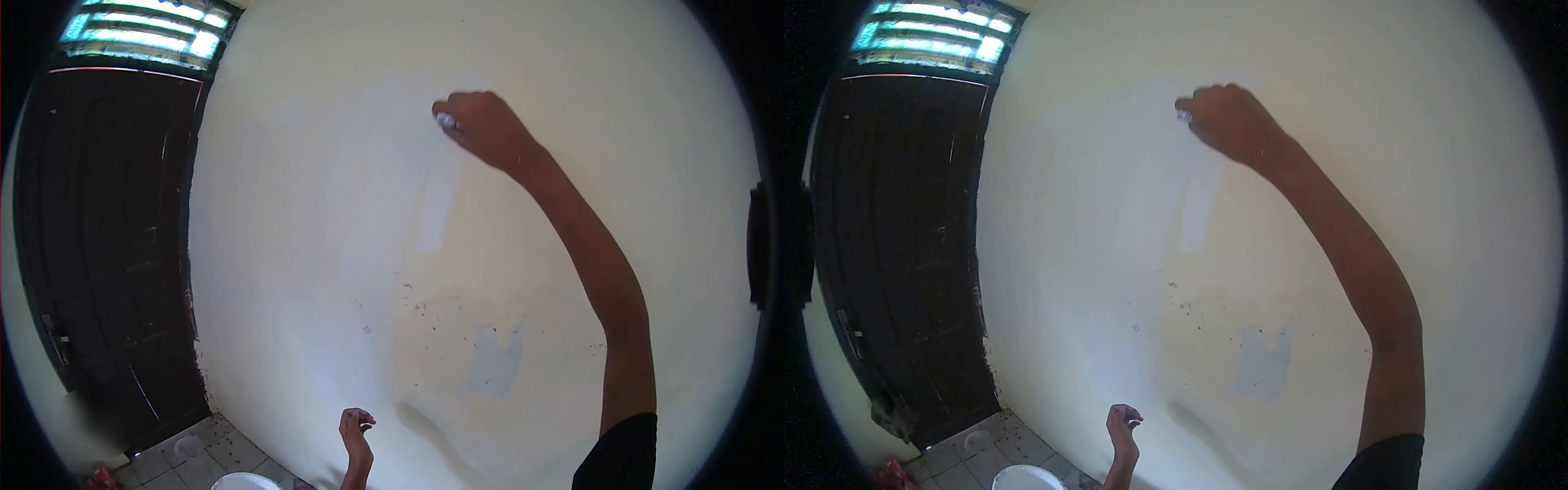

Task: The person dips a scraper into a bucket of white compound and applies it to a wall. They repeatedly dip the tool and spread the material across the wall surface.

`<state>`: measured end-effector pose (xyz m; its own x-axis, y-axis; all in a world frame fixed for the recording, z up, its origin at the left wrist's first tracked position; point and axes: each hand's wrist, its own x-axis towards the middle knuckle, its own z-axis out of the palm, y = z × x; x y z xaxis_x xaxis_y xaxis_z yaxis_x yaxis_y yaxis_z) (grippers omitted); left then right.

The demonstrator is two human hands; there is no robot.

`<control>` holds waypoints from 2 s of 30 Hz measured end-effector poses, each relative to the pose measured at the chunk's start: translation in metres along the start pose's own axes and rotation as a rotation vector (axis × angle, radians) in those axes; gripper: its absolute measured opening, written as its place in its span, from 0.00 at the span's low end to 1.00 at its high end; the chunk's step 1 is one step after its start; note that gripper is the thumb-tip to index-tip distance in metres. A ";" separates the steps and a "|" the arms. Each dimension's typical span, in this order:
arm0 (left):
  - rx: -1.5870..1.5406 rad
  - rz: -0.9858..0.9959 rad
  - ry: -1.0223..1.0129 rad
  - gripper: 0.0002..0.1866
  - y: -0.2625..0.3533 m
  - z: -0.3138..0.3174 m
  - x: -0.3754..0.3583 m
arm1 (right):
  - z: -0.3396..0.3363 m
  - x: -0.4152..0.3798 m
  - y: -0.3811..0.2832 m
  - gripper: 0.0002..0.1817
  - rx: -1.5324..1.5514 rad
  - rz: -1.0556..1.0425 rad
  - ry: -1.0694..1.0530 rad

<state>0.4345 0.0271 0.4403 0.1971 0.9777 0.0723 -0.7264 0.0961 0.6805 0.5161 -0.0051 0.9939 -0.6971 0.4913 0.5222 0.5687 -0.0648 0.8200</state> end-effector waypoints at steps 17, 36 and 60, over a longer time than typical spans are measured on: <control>0.027 0.015 -0.015 0.09 -0.006 0.001 -0.001 | 0.091 -0.153 -0.221 0.06 0.549 -0.168 -0.334; -0.003 0.025 0.075 0.08 -0.019 -0.013 0.007 | 0.113 -0.099 -0.143 0.09 0.145 -0.083 -0.246; 0.058 -0.025 0.008 0.09 -0.014 -0.013 0.008 | 0.106 -0.097 -0.164 0.09 0.249 -0.060 -0.324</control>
<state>0.4377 0.0364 0.4225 0.2093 0.9766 0.0490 -0.6821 0.1099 0.7229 0.5363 0.0498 0.7838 -0.5814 0.7382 0.3421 0.6474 0.1651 0.7440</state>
